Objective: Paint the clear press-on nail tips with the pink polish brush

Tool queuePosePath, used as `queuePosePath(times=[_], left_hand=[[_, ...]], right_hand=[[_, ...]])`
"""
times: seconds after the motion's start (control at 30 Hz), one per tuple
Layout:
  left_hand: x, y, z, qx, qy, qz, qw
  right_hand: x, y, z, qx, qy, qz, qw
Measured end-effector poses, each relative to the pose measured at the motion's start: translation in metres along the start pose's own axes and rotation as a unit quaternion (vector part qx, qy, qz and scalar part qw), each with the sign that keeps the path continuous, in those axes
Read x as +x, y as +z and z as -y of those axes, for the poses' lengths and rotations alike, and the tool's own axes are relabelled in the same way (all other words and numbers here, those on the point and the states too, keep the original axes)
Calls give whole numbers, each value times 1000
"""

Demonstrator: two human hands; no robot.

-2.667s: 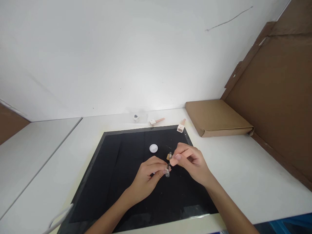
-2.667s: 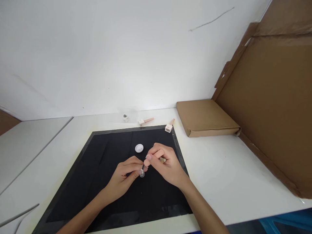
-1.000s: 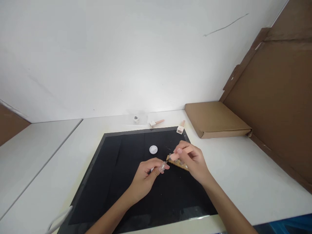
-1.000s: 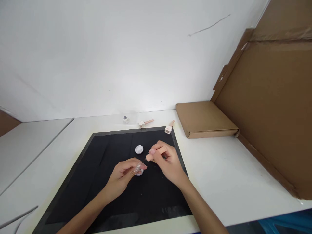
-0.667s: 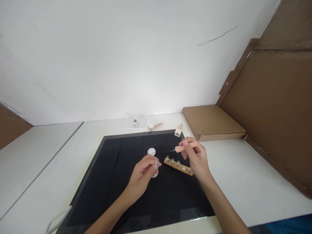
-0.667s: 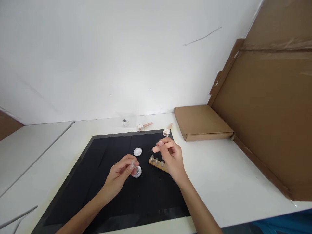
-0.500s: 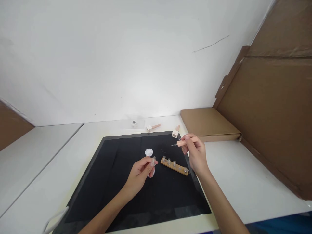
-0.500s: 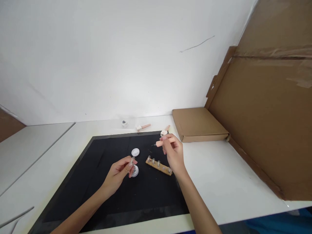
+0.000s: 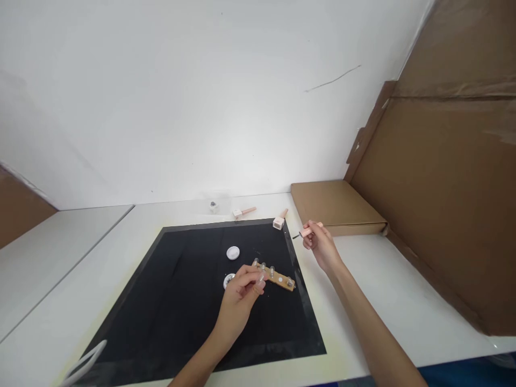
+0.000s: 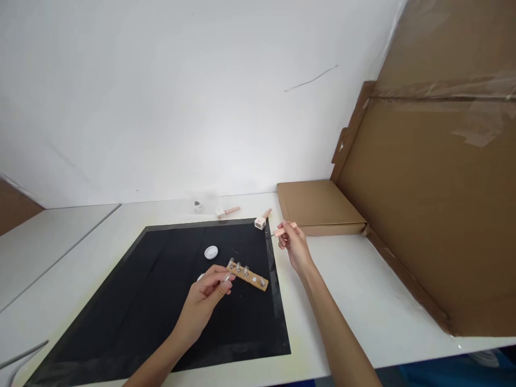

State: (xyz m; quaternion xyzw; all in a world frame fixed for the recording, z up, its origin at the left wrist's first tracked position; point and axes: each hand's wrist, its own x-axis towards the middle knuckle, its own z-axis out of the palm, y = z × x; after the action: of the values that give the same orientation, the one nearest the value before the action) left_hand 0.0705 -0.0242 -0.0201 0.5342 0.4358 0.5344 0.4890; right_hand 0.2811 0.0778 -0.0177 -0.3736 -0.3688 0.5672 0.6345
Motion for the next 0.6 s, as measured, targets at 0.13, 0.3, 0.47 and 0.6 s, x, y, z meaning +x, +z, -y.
queuePosePath(times=[0.13, 0.3, 0.47, 0.6], left_hand=[[-7, 20, 14, -11, -51, -36, 998], [-19, 39, 29, -19, -119, -126, 985], [-22, 49, 33, 8, -144, -145, 979], [-20, 50, 36, 23, -148, -147, 978]], right_hand=[[-5, 0, -1, -7, 62, 29, 998], [-9, -1, -3, -27, 138, 51, 989], [-11, -1, -5, -8, 240, 83, 967], [-12, -2, -5, 1, 322, 93, 942]])
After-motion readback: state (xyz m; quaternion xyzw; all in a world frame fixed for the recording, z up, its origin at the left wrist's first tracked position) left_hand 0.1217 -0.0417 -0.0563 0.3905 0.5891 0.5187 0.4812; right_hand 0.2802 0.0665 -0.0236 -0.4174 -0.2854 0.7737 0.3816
